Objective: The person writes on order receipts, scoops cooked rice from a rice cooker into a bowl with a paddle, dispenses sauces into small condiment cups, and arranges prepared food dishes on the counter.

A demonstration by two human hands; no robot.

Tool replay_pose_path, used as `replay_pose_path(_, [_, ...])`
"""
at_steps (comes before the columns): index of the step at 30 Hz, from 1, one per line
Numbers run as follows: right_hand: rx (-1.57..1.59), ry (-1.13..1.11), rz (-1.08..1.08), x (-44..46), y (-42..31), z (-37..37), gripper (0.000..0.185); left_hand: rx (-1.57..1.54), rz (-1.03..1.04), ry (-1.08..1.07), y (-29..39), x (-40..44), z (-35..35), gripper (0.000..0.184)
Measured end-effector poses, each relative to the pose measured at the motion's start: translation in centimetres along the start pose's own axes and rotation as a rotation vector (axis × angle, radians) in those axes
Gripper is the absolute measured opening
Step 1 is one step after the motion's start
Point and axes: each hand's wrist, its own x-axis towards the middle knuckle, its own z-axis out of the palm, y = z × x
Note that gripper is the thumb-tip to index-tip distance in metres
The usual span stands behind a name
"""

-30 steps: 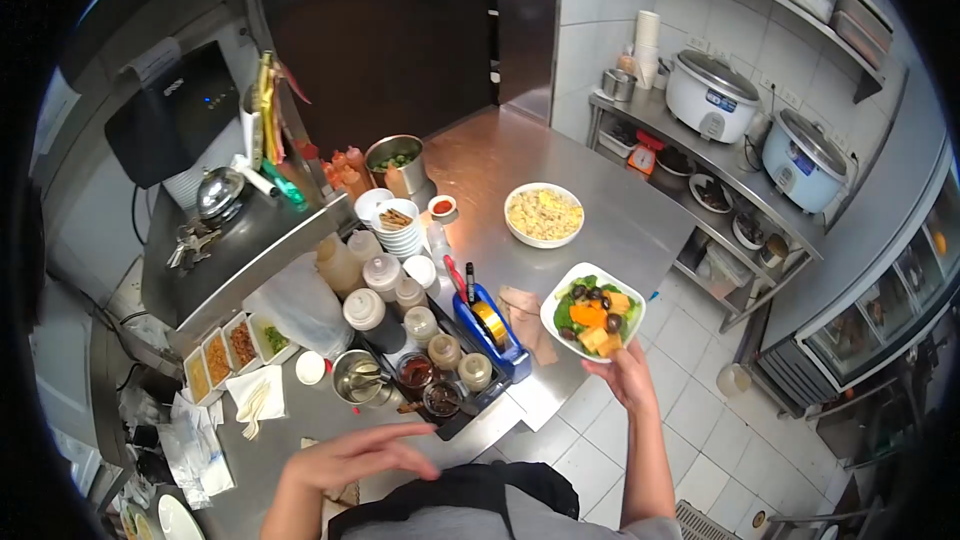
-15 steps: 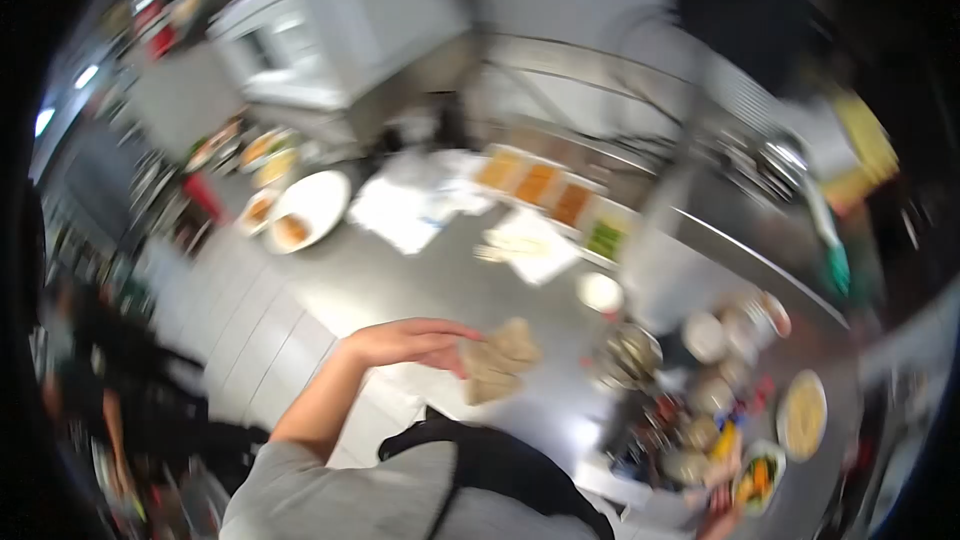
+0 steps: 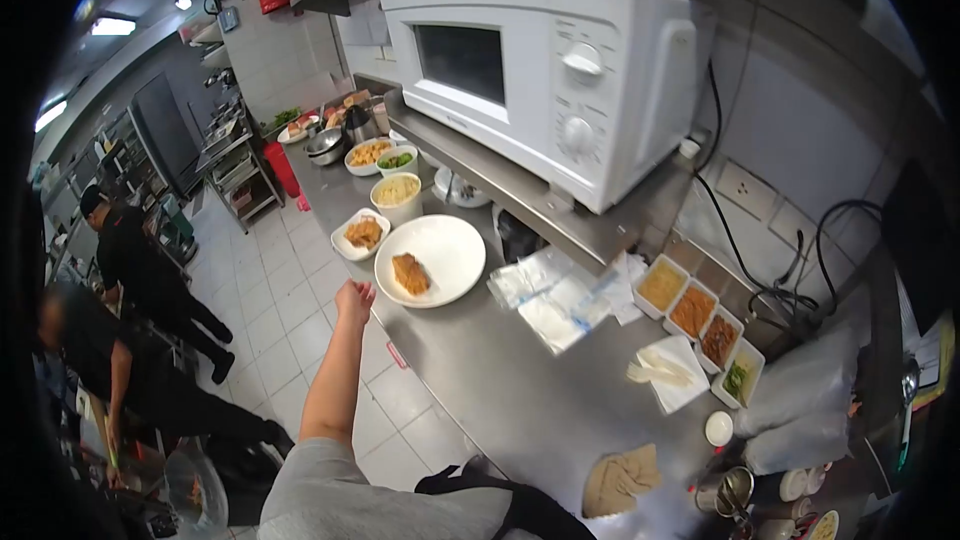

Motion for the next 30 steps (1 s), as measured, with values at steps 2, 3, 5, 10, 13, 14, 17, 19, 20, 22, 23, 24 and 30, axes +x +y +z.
replay_pose_path(2, [-0.111, -0.47, -0.243, -4.5, -1.7, 5.4, 0.014, 0.069, -0.01, 0.064, 0.5, 5.2, 0.4, 0.03])
replay_pose_path(3, [-0.028, -0.732, -0.073, -7.7, 1.5, 7.6, 0.024, 0.102, -0.017, 0.096, 0.8, 6.9, 0.8, 0.033])
replay_pose_path(5, [-0.235, -1.007, -0.406, -13.4, 1.8, 12.7, 0.043, 0.107, -0.161, 0.066, 1.3, 8.6, 2.3, 0.037])
replay_pose_path(10, [-0.861, -0.749, -0.504, -22.2, 4.0, 15.6, 0.042, -0.145, -0.065, -0.165, -1.2, 12.8, 3.9, 0.042])
replay_pose_path(13, [-0.775, -0.808, -0.52, -20.2, 8.8, 15.1, 0.046, -0.044, -0.073, -0.171, -0.6, 12.9, 3.9, 0.046])
replay_pose_path(14, [-0.745, -0.862, -0.509, -20.1, 8.1, 15.4, 0.048, -0.024, -0.069, -0.16, 0.1, 12.5, 3.3, 0.046])
replay_pose_path(17, [-0.447, -0.677, -0.349, -20.6, 6.7, 16.8, 0.019, -0.033, -0.039, -0.215, 2.2, 11.3, 0.5, 0.052])
replay_pose_path(19, [-0.386, -0.643, -0.276, -20.1, 7.7, 16.8, 0.015, 0.045, 0.053, -0.298, 3.9, 10.3, -1.7, 0.051])
replay_pose_path(20, [-0.324, -0.673, -0.231, -20.2, 8.0, 16.8, 0.013, 0.09, 0.059, -0.304, 5.1, 9.3, -2.8, 0.05])
replay_pose_path(22, [-0.215, -0.678, -0.123, -19.9, 8.1, 16.5, 0.01, 0.14, 0.031, -0.398, 7.9, 6.8, -4.7, 0.049])
replay_pose_path(23, [-0.299, -0.677, -0.268, -19.4, 6.7, 16.4, 0.009, 0.187, 0.047, -0.478, 8.9, 5.3, -5.7, 0.046])
replay_pose_path(24, [-0.258, -0.65, -0.152, -19.3, 6.6, 16.7, 0.007, 0.299, 0.024, -0.527, 10.2, 3.1, -6.2, 0.044])
replay_pose_path(30, [0.01, -0.862, -0.134, -18.4, 2.4, 12.8, 0.035, 0.462, -0.235, -0.936, 11.4, -16.2, -5.0, 0.053])
